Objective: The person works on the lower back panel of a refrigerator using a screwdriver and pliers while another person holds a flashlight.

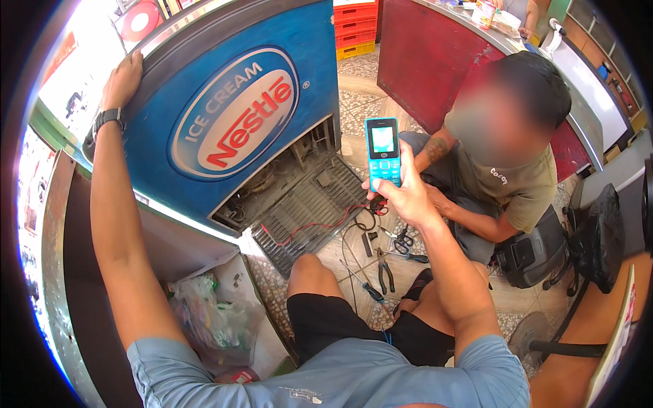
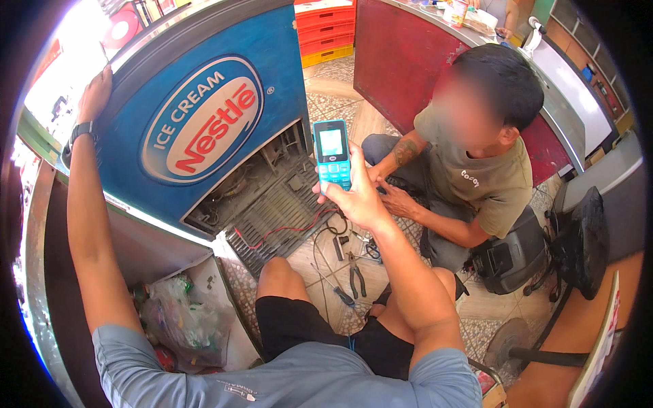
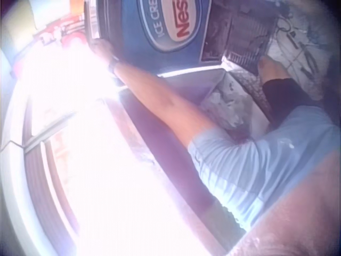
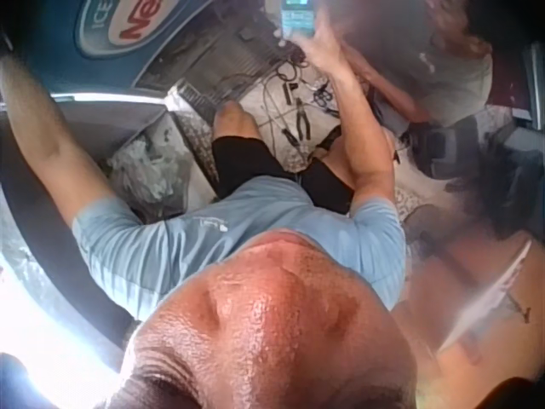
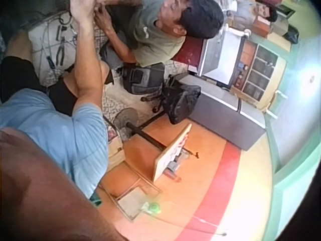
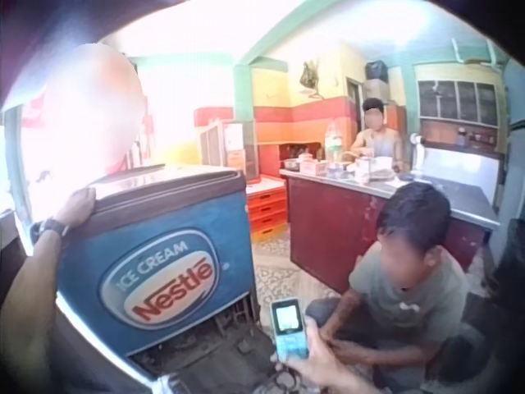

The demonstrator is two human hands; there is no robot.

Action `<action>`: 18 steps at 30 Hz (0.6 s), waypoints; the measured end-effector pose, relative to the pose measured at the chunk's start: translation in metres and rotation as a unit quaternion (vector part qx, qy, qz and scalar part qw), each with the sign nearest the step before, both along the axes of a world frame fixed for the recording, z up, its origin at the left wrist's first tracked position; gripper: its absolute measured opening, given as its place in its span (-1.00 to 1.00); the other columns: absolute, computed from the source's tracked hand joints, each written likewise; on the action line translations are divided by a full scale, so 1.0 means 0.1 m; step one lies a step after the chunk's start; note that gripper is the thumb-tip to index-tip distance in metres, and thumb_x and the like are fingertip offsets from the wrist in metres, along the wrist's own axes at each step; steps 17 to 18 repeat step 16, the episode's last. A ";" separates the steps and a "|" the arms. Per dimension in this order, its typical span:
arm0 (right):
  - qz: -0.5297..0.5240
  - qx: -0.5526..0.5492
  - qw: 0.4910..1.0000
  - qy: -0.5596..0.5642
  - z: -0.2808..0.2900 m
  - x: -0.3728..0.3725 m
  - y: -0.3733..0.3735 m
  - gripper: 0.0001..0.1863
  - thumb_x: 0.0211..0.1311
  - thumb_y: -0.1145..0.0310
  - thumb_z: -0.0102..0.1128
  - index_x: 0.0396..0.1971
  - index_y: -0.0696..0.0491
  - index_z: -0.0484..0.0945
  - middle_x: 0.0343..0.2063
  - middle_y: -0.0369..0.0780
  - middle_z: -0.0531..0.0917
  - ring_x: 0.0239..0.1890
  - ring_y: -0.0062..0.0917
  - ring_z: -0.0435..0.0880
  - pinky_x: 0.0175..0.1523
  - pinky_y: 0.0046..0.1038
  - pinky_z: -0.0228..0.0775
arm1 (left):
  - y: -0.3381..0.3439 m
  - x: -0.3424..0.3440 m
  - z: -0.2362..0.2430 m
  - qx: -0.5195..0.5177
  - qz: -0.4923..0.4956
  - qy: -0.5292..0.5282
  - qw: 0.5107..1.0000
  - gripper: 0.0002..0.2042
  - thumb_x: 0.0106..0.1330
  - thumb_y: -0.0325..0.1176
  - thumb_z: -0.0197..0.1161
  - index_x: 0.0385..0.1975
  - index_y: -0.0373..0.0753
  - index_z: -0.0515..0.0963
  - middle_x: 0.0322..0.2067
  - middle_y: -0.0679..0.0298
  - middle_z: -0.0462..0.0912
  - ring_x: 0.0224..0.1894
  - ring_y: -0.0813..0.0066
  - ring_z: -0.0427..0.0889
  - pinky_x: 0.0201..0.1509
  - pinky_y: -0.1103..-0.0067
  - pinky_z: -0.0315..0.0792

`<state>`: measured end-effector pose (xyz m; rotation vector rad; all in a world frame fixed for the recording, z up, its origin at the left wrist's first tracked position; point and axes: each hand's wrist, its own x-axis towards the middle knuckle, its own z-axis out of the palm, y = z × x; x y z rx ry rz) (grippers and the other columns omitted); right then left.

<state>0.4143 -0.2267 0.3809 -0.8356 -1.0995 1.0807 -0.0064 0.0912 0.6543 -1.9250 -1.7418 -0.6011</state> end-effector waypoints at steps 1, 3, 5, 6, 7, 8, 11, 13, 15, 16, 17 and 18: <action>-0.002 0.000 1.000 0.014 0.01 0.04 0.00 -0.28 0.27 0.59 0.04 0.37 0.00 -0.06 -0.07 -0.11 0.49 -0.27 -0.49 0.66 -0.30 -0.47 0.60 | 0.00 0.02 -0.04 -0.006 0.003 -0.005 1.000 -0.42 0.48 0.07 -0.34 0.14 -0.23 0.48 0.17 -0.06 0.48 0.22 -0.10 0.42 0.32 0.20 0.25; -0.048 -0.008 0.999 0.023 0.05 0.05 -0.02 -0.40 0.33 0.50 0.03 0.32 0.06 0.06 -0.20 -0.14 0.55 -0.40 -0.53 0.66 -0.46 -0.54 0.53 | 0.02 0.05 -0.10 -0.020 -0.006 -0.014 1.000 -0.42 0.48 0.06 -0.35 0.17 -0.23 0.46 0.17 -0.05 0.48 0.23 -0.08 0.43 0.33 0.21 0.25; -0.053 -0.004 0.998 0.021 0.07 0.03 -0.02 -0.41 0.33 0.51 0.04 0.31 0.06 0.07 -0.21 -0.14 0.55 -0.43 -0.54 0.66 -0.49 -0.55 0.51 | -0.01 -0.01 -0.03 -0.011 -0.007 -0.013 1.000 -0.42 0.48 0.06 -0.34 0.19 -0.21 0.45 0.17 -0.04 0.49 0.23 -0.06 0.43 0.32 0.21 0.26; -0.055 -0.003 0.998 0.020 0.08 0.03 -0.01 -0.41 0.32 0.51 0.04 0.30 0.06 0.07 -0.22 -0.15 0.56 -0.44 -0.54 0.66 -0.51 -0.56 0.50 | -0.01 -0.04 -0.02 0.001 -0.009 -0.012 1.000 -0.41 0.48 0.07 -0.34 0.19 -0.21 0.44 0.17 -0.03 0.50 0.23 -0.06 0.43 0.32 0.21 0.26; -0.076 0.011 0.997 0.007 0.06 0.03 0.00 -0.43 0.32 0.50 0.06 0.28 0.05 0.09 -0.26 -0.17 0.56 -0.48 -0.55 0.65 -0.54 -0.59 0.46 | -0.02 -0.04 -0.03 0.011 -0.011 -0.012 1.000 -0.41 0.47 0.08 -0.33 0.20 -0.20 0.44 0.17 -0.02 0.50 0.24 -0.05 0.43 0.32 0.21 0.26; -0.083 0.009 0.996 0.009 0.07 0.03 -0.01 -0.43 0.32 0.50 0.05 0.28 0.05 0.09 -0.27 -0.18 0.56 -0.49 -0.56 0.65 -0.55 -0.59 0.46 | -0.02 -0.03 -0.04 0.004 -0.009 -0.018 1.000 -0.41 0.47 0.09 -0.32 0.20 -0.19 0.45 0.16 -0.02 0.51 0.24 -0.05 0.43 0.32 0.21 0.26; -0.094 -0.004 0.996 0.005 0.07 0.11 -0.04 -0.42 0.31 0.51 0.04 0.29 0.03 0.07 -0.30 -0.21 0.57 -0.49 -0.56 0.66 -0.56 -0.64 0.43 | -0.07 0.03 -0.05 -0.014 -0.004 -0.037 0.999 -0.39 0.44 0.13 -0.30 0.20 -0.17 0.45 0.16 -0.03 0.51 0.25 -0.05 0.43 0.33 0.21 0.26; -0.099 0.004 0.995 0.029 0.08 0.09 -0.03 -0.40 0.31 0.49 0.05 0.30 0.01 0.07 -0.28 -0.19 0.58 -0.48 -0.55 0.67 -0.56 -0.64 0.43 | -0.09 0.03 -0.05 -0.015 -0.002 -0.053 0.998 -0.38 0.43 0.15 -0.29 0.20 -0.16 0.46 0.16 -0.05 0.51 0.25 -0.06 0.42 0.34 0.22 0.25; -0.100 0.011 0.994 0.050 0.09 0.08 -0.04 -0.38 0.30 0.46 0.08 0.31 -0.02 0.06 -0.23 -0.15 0.58 -0.48 -0.54 0.68 -0.56 -0.65 0.43 | -0.06 0.01 -0.08 -0.013 -0.010 -0.050 0.999 -0.38 0.44 0.15 -0.29 0.21 -0.16 0.46 0.16 -0.06 0.51 0.25 -0.05 0.42 0.34 0.22 0.25; -0.095 0.016 0.993 0.063 0.09 0.08 -0.03 -0.37 0.30 0.44 0.10 0.32 -0.05 0.06 -0.20 -0.12 0.58 -0.48 -0.52 0.68 -0.57 -0.64 0.42 | -0.04 -0.03 -0.05 -0.009 -0.011 -0.045 0.999 -0.38 0.44 0.15 -0.29 0.21 -0.16 0.45 0.16 -0.06 0.51 0.25 -0.05 0.42 0.34 0.22 0.25; -0.095 0.016 0.993 0.063 0.09 0.08 -0.03 -0.37 0.30 0.44 0.10 0.32 -0.05 0.06 -0.20 -0.12 0.58 -0.48 -0.52 0.68 -0.57 -0.64 0.42 | -0.04 -0.03 -0.05 -0.009 -0.011 -0.045 0.999 -0.38 0.44 0.15 -0.29 0.21 -0.16 0.45 0.16 -0.06 0.51 0.25 -0.05 0.42 0.34 0.22 0.25; -0.095 0.016 0.993 0.063 0.09 0.08 -0.03 -0.37 0.30 0.44 0.10 0.32 -0.05 0.06 -0.20 -0.12 0.58 -0.48 -0.52 0.68 -0.57 -0.64 0.42 | -0.04 -0.03 -0.05 -0.009 -0.011 -0.045 0.999 -0.38 0.44 0.15 -0.29 0.21 -0.16 0.45 0.16 -0.06 0.51 0.25 -0.05 0.42 0.34 0.22 0.25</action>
